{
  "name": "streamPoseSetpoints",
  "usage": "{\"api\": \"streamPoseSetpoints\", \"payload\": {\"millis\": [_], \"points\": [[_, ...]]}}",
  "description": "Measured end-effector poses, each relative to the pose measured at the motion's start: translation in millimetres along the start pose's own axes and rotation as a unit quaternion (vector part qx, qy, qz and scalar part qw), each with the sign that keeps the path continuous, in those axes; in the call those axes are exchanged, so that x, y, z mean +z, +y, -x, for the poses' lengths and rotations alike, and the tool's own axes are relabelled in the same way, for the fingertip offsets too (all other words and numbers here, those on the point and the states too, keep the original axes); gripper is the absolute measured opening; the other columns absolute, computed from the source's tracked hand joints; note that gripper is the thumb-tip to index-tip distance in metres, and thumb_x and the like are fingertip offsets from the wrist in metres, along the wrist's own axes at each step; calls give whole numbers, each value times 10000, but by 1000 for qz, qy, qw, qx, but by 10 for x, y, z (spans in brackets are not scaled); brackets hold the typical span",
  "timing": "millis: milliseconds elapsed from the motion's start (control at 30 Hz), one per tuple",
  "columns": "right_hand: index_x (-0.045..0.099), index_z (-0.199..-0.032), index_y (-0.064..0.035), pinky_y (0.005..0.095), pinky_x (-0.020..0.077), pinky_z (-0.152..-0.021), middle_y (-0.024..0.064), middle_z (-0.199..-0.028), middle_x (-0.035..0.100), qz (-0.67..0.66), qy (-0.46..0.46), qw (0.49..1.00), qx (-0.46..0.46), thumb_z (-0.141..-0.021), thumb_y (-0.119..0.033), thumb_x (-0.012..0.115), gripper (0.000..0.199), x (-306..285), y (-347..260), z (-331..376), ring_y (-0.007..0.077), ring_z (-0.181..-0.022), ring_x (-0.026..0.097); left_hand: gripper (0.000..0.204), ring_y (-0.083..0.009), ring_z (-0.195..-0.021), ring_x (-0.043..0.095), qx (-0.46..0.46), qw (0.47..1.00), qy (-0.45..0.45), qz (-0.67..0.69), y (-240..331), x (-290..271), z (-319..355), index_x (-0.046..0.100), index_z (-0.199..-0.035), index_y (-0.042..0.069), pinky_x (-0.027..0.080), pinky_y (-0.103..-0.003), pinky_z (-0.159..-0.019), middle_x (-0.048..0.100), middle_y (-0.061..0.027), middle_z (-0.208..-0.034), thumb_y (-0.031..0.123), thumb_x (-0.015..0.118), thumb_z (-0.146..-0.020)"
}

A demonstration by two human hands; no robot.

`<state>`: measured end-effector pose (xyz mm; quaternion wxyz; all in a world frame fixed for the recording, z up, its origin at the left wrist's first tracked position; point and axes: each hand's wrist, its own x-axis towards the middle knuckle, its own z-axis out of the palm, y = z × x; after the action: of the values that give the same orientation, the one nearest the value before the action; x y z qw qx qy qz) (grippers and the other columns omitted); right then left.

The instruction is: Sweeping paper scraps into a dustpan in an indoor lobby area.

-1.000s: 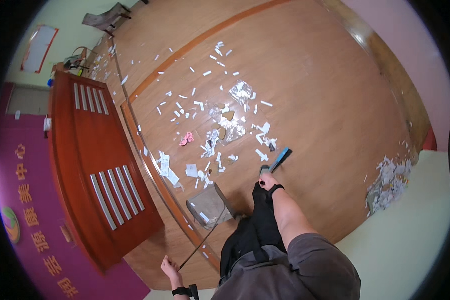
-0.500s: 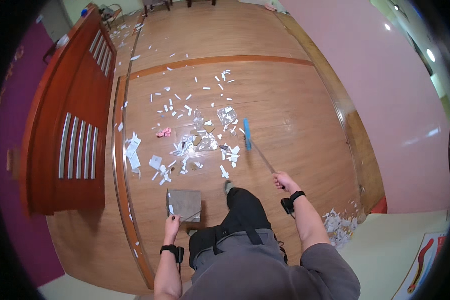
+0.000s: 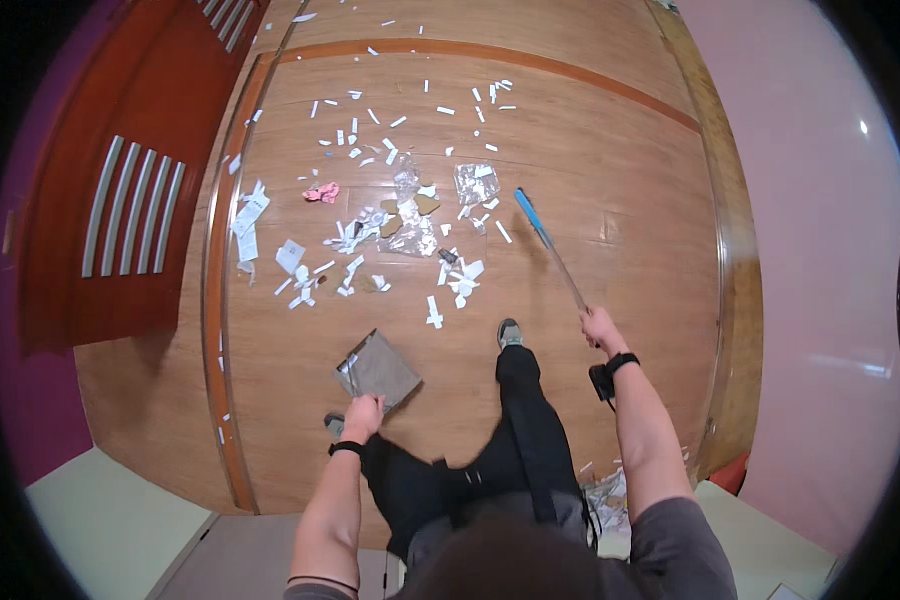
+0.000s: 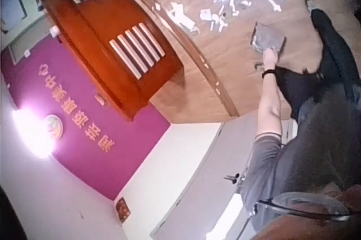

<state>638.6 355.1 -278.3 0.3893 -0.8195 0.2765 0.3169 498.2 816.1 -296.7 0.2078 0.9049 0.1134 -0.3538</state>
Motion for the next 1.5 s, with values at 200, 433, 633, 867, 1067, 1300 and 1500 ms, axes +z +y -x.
{"api": "streamPoseSetpoints", "payload": {"millis": [200, 433, 633, 867, 1067, 1300, 1500], "points": [[521, -874, 50, 414, 458, -641, 231, -806, 565, 246, 80, 965, -32, -781, -164, 420, 254, 471, 748, -873, 366, -754, 555, 357, -367, -741, 551, -22, 999, -1, -29, 816, 362, -630, 606, -715, 4, 446, -422, -688, 568, -226, -749, 299, 422, -800], [301, -1127, 34, 454, 445, -672, 300, -837, 525, 255, -22, 966, -42, -774, -103, 383, 388, 1510, 853, -204, 403, -756, 540, 339, -376, -669, 554, 23, 997, 70, 23, 1250, 351, -926, 603, -697, -14, 461, -414, -635, 558, -239, -690, 271, 440, -783], [322, -1178, -51, 429, 452, -513, 192, -665, 553, 221, -99, 949, -202, -808, -155, 417, 396, 1506, 1211, 488, 332, -558, 554, 306, -376, -664, 547, 7, 992, 110, 64, 1407, 397, -1114, 597, -699, -21, 451, -422, -626, 548, -243, -670, 244, 461, -771], [345, -1229, -103, 215, 296, -332, -16, -518, 395, -128, -265, 951, 91, -836, -180, 433, 410, 741, 938, 969, 70, -382, 356, 295, -377, -645, 541, -18, 955, 215, 202, 712, 243, -974, 583, -703, -36, 430, -417, -589, 540, -246, -654, 222, 461, -778], [347, -1220, -71, 259, 374, -400, 35, -549, 464, 10, -115, 993, -39, -825, -179, 435, 419, 700, 476, 848, 113, -442, 444, 327, -332, -483, 446, -56, 906, 296, 296, 403, 155, -754, 508, -651, -61, 354, -381, -497, 464, -234, -552, 226, 452, -799], [357, -1198, -39, 362, 428, -645, 216, -737, 550, 148, -73, 980, -112, -804, -147, 434, 415, 536, 332, 834, 319, -717, 559, 315, -235, -492, 399, -68, 919, 262, 286, -102, 179, -270, 456, -657, -67, 344, -340, -498, 444, -216, -559, 199, 430, -822], [383, -1189, -72, 336, 412, -568, 130, -646, 539, 296, -170, 907, -248, -814, -211, 450, 405, 93, 244, 1007, 258, -585, 515, 311, -140, -510, 334, -72, 908, 264, 318, -706, -390, 288, 450, -664, -67, 331, -304, -487, 413, -154, -528, 196, 445, -830]]}}
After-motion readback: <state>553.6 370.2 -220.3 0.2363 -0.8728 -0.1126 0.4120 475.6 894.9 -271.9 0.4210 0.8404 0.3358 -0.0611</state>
